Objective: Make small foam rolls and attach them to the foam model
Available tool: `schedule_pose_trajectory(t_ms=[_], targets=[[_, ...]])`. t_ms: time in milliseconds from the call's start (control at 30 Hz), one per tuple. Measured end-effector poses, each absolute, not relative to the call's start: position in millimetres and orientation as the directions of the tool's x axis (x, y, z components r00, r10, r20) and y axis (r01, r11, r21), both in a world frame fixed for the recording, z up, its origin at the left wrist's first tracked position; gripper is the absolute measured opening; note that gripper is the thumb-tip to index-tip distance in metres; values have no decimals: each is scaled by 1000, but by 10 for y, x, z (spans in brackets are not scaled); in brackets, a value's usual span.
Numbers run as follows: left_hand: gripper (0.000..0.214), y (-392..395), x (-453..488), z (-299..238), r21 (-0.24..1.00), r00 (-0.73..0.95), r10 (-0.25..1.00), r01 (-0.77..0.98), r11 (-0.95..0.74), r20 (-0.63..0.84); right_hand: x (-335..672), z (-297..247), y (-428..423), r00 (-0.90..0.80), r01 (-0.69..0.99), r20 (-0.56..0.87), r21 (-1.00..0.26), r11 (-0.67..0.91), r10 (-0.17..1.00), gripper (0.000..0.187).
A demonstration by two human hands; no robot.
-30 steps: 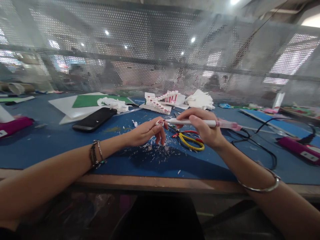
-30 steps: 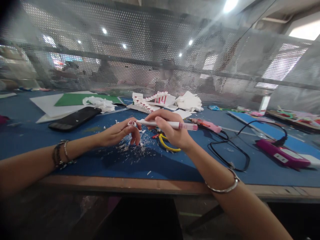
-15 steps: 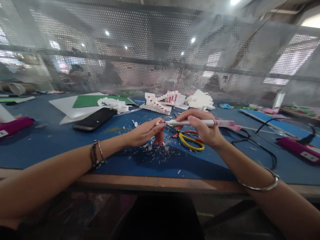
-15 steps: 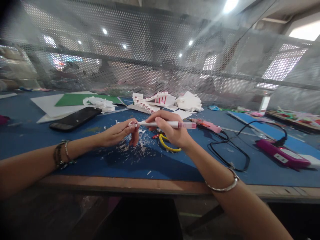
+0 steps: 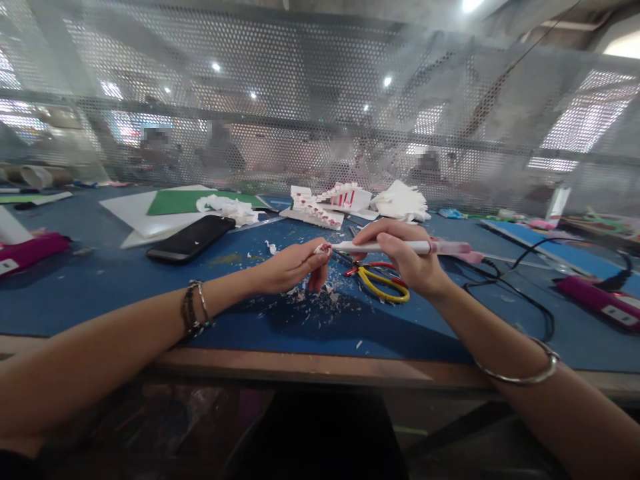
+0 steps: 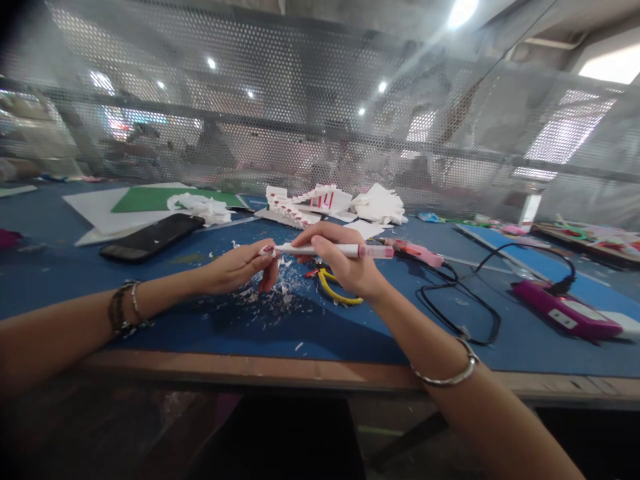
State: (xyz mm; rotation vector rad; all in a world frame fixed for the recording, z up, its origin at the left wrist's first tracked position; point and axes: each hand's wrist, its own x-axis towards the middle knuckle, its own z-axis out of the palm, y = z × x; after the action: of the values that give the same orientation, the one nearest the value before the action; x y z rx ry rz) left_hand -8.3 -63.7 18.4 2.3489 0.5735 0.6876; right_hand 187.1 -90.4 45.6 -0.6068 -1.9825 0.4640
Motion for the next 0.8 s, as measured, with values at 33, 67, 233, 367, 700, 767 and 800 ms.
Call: schedule_pose_trajectory(t_ms=[33, 67, 233, 367, 700, 767, 800], targets=[[28, -633, -82, 181, 658, 766, 548, 225, -718, 337, 1874, 454, -897, -402, 220, 694, -560, 799, 597, 21], [28, -629, -81, 179, 656, 764, 548, 224, -720, 340, 1878, 450, -888, -400, 216, 689, -571, 792, 605, 20], [28, -609, -92, 169, 619, 772, 537, 247, -745, 339, 1880, 426, -862, -377, 146, 702, -599, 787, 604, 19], [27, -574, -107, 165, 537, 807, 518, 313, -784, 286, 1856, 409, -868, -352, 190, 700, -597, 780, 622, 17], [18, -436, -171, 86, 216, 845, 508, 472, -855, 164, 1841, 406, -853, -328, 232, 668, -629, 742, 668, 18], [16, -447, -181, 112, 209, 851, 504, 471, -857, 149, 1844, 405, -849, -321, 247, 669, -624, 741, 670, 18], [16, -453, -184, 126, 206, 853, 504, 472, -857, 139, 1845, 403, -846, -320, 250, 671, -621, 743, 669, 19]])
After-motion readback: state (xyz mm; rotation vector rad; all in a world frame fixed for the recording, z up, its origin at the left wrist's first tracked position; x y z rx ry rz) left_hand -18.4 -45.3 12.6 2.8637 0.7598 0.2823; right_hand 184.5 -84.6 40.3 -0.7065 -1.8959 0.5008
